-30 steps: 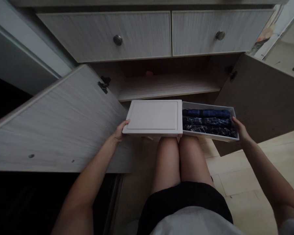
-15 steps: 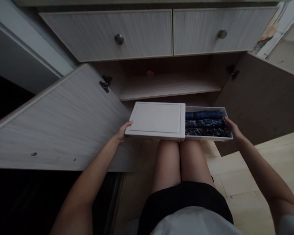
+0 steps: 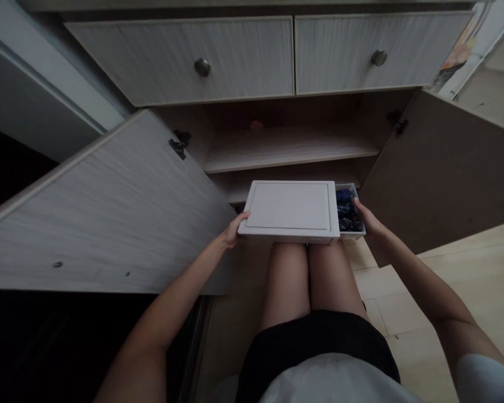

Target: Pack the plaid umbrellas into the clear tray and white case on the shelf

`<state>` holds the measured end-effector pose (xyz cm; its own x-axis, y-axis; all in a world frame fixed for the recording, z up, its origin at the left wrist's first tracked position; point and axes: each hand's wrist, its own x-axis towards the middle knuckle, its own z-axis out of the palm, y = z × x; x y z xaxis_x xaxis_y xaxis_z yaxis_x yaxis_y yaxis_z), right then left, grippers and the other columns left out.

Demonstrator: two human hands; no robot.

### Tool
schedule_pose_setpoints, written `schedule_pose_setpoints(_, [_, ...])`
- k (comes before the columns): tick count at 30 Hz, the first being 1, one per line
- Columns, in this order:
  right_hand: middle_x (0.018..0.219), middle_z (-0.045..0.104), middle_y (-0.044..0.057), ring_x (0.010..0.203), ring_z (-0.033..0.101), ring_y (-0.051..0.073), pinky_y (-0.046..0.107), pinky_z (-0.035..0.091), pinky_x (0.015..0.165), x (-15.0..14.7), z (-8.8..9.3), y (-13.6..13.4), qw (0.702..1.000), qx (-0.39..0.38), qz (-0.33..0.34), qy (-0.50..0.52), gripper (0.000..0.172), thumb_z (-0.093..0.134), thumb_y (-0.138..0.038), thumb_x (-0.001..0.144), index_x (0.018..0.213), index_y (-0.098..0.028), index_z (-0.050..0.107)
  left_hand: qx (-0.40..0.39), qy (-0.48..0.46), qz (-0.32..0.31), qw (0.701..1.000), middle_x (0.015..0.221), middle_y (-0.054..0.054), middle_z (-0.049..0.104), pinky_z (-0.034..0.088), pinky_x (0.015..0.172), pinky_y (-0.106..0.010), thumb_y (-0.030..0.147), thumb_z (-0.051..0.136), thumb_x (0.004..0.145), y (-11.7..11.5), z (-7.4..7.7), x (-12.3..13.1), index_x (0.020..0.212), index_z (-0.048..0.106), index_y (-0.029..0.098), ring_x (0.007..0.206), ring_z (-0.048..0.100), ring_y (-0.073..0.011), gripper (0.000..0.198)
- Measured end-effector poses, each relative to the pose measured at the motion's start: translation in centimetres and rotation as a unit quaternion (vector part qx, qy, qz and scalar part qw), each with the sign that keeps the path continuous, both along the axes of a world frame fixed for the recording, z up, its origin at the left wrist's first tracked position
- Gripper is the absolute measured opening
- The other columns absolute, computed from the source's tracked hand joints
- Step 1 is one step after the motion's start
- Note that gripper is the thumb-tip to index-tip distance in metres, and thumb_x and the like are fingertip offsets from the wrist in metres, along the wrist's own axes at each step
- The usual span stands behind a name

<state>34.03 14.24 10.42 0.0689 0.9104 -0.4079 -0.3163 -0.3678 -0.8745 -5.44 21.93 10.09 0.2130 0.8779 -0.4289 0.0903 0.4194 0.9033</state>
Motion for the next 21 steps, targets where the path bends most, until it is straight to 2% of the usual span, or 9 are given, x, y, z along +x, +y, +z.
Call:
schedule_pose_setpoints(6, [0.1, 0.078, 0.007, 0.107, 0.072, 0.026, 0.044, 0.055, 0.1, -1.6, -1.0, 1.6, 0.998, 0.002, 0.007, -0.065, 0.05, 0.046, -0.064, 0.094, 0.101, -0.022, 0.073, -0.021, 0.006, 0.013, 1.0, 0.056, -0.002, 0.063, 0.039, 0.054, -0.029, 0.07, 0.068, 0.055, -0.6, -1.0, 0.0, 0.083, 0.069, 0.017, 0.06, 0.06, -0.0232, 0.06])
schedule_pose_setpoints(12, [0.107, 0.077, 0.005, 0.119, 0.065, 0.028, 0.046, 0.049, 0.108, -3.4, -1.0, 2.2, 0.994, 0.032, 0.043, -0.091, 0.057, 0.044, -0.069, 0.093, 0.107, -0.023, 0.073, -0.011, 0.002, 0.028, 1.0, 0.058, -0.002, 0.064, 0.04, 0.057, -0.029, 0.07, 0.068, 0.055, -1.3, -1.3, -0.1, 0.081, 0.068, 0.017, 0.064, 0.062, -0.0237, 0.059])
schedule_pose_setpoints(16, [0.115, 0.075, 0.004, 0.128, 0.06, 0.026, 0.044, 0.043, 0.114, -4.2, -0.9, 2.2, 0.995, 0.053, 0.033, -0.081, 0.061, 0.038, -0.071, 0.094, 0.114, -0.024, 0.072, -0.016, -0.002, 0.03, 0.999, 0.056, -0.001, 0.062, 0.039, 0.055, -0.028, 0.071, 0.069, 0.055, -1.7, -1.1, -0.1, 0.076, 0.065, 0.018, 0.061, 0.06, -0.0217, 0.057])
schedule_pose_setpoints(21, [0.116, 0.075, 0.004, 0.127, 0.061, 0.025, 0.045, 0.045, 0.113, -5.3, -0.8, 2.0, 0.994, 0.078, 0.057, -0.047, 0.074, 0.026, -0.08, 0.091, 0.126, -0.029, 0.067, -0.023, 0.0, 0.022, 0.999, 0.062, -0.002, 0.066, 0.042, 0.057, -0.029, 0.073, 0.067, 0.054, -1.8, -0.9, 0.1, 0.085, 0.067, 0.018, 0.065, 0.063, -0.0236, 0.064])
